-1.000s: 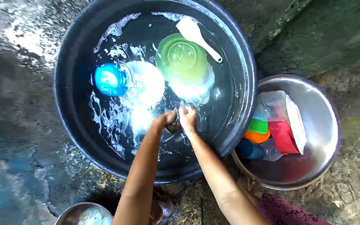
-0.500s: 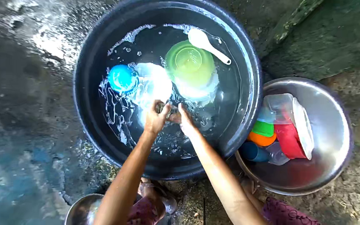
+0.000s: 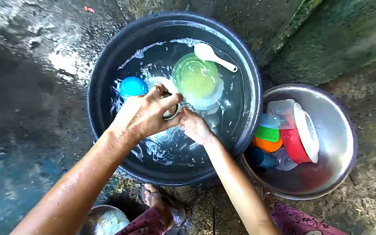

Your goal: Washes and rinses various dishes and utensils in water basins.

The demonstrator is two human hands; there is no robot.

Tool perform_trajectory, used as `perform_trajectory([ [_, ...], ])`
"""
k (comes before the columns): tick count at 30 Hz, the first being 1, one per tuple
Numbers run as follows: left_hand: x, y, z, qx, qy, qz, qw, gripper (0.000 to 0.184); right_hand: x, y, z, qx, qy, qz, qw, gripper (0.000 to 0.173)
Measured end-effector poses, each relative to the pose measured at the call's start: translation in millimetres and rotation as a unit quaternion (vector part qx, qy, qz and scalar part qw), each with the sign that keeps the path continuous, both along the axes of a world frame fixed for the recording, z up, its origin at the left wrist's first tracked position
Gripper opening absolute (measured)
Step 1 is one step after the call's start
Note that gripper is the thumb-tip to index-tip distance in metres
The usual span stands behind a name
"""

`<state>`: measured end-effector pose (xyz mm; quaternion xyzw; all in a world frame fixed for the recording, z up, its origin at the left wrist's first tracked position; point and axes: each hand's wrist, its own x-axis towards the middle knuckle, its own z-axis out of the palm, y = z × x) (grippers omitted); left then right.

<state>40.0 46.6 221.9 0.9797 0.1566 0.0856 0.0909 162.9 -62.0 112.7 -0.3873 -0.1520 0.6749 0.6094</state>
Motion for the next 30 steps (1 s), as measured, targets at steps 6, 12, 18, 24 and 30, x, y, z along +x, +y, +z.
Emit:
perform_trajectory([
  [6,14.2,-7.2,-12.6,-0.286,-0.055,-0.037,0.956,0.05,80.5,-80.5,35.4,0.071,-0.351,-0.116,0.926,0.024],
  [12,-5.2,14.1,-35.5,-0.484,-0.161,0.0,0.86,0.02,185.8,-189.6,61.1,-0.195,-0.671,-0.034,0.714,0.027],
  [18,-2.3,13.6,-50.4,-0.576,-0.205,0.004,0.791,0.016,194.3,-203.4,18.4,-0.409,-0.615,0.134,0.66,0.031],
  [24,8.6,9.8,-51.0,-0.593,-0.187,0.011,0.783,0.018,182.1,-191.0,-13.3,-0.428,-0.6,0.168,0.655,0.031],
  [30,16.8,8.9,-56.2,-0.589,-0.175,0.017,0.789,0.017,191.4,-176.4,-15.3,-0.468,-0.579,0.23,0.627,0.032],
])
